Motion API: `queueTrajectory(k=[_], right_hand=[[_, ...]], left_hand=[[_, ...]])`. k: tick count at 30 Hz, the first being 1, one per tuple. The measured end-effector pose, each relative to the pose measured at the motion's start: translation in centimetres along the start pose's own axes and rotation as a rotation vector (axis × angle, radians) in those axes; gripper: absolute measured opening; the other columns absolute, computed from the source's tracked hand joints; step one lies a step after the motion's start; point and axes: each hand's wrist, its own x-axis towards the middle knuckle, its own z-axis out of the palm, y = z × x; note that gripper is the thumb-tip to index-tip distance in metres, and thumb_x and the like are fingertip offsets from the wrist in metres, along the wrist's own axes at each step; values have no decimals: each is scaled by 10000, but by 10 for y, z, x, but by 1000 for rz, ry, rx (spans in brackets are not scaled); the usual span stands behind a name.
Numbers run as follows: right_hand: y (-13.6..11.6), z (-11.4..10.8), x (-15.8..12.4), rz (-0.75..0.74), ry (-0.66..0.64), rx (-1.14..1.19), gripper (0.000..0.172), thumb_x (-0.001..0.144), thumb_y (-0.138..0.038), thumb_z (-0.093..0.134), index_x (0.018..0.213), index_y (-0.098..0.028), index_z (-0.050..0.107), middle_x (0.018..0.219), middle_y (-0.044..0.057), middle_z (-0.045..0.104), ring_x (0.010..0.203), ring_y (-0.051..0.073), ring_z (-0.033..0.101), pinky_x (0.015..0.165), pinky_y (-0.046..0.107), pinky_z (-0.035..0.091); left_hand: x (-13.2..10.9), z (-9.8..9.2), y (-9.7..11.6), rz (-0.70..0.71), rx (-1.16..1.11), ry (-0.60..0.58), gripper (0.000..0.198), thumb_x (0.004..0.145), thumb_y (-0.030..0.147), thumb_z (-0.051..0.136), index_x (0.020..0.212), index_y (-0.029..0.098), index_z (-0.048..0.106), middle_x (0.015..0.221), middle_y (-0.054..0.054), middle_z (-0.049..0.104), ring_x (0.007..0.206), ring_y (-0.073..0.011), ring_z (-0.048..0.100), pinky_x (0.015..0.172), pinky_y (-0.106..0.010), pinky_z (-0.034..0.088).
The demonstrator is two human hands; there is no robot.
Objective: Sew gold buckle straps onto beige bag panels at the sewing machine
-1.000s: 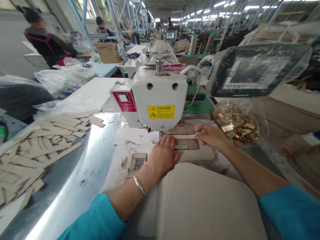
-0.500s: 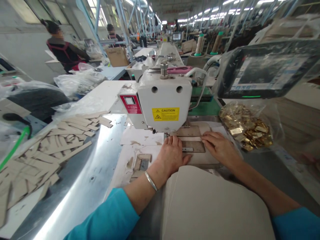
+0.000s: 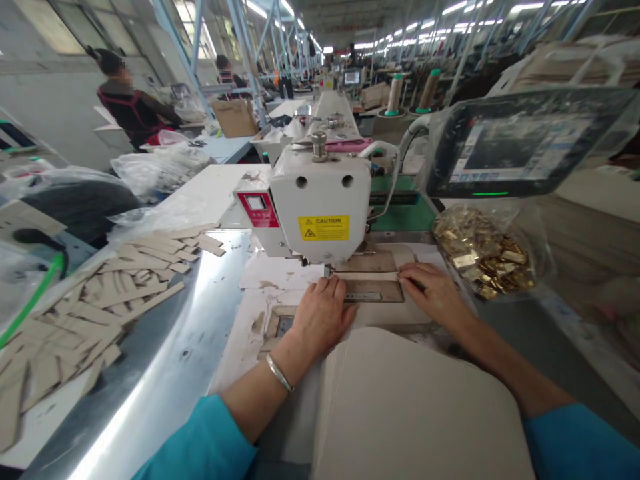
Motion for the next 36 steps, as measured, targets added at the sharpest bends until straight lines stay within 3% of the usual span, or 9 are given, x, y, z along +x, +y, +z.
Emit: queueTrajectory(k=[6,9,18,25,36], right_hand=[[-3,-7,-2,-57,-50,-154,204,925,-186,512,973,-183,711,1103,126,647,1044,277,577,926,455,489],[-1,-9,-2,-70,-102,-108,238,932,-165,488,1023,-199,705,1064,106,644,988,249,583,884,420,511],[7,-7,0,-69,-91,-32,246,926,-163,493,1024,-209,714,1034,95,661,961,234,603,862,420,528],[-4,4,12,-131,-179,-23,266,935,-146,477,1074,-202,696,1012,97,664,980,243,580,870,432,512],[-36,29,41,-230,-212,-30,276,970,-187,450,1047,-182,714,963,113,662,925,249,575,843,413,506]], left_hand=[[4,-4,-2,17,24,-36,350,948,404,512,1135,111,559,1169,-141,621,1003,-292,583,854,-416,470],[3,-2,-3,24,29,-21,357,955,403,502,1154,110,548,1171,-143,615,992,-288,588,854,-417,463],[0,-1,-5,34,23,-15,380,966,402,482,1194,103,539,1245,-159,590,1013,-290,588,858,-427,460],[-9,-7,-26,4,22,-40,369,950,403,516,1194,125,533,1201,-131,609,1019,-283,589,862,-414,460],[-27,-20,-64,-45,16,-74,335,951,409,518,1174,159,529,1130,-107,620,1006,-269,592,863,-397,454]])
